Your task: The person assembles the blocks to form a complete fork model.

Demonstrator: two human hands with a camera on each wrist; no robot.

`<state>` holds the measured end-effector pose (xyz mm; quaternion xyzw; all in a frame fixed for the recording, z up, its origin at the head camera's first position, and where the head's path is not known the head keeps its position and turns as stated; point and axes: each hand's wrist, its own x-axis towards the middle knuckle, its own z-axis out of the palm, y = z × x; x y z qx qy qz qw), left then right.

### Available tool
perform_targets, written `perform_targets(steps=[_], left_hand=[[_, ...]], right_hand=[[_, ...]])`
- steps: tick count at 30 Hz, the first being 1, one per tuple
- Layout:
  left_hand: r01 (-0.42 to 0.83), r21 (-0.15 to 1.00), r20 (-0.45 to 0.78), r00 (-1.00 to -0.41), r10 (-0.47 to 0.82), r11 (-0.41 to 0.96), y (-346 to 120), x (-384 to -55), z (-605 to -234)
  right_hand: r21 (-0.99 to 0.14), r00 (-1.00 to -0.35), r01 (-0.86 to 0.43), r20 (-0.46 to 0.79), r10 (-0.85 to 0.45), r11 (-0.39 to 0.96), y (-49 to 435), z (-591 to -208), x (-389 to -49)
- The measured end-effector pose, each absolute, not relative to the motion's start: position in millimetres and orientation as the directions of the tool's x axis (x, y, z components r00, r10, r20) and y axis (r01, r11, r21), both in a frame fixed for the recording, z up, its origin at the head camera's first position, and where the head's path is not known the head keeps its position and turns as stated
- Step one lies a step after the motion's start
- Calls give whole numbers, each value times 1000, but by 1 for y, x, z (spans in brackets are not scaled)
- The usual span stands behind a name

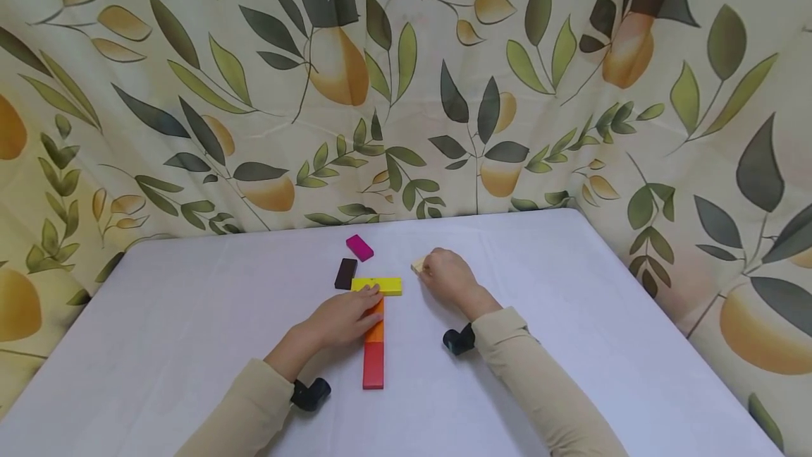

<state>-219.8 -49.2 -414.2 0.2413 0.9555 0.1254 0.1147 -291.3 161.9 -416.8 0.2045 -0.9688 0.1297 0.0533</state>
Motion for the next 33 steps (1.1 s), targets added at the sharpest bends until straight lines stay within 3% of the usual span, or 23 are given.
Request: perform_targets(steps=[21, 33], left_hand=[[443, 248, -161, -858, 487, 862, -45, -219, -413], [462, 235, -151, -852, 502, 855, -47, -218, -411]], right_hand=[[-263, -885, -465, 131, -447, 845, 150, -417, -294], [-223, -815, -578, 222, -536, 785, 145, -421, -296]])
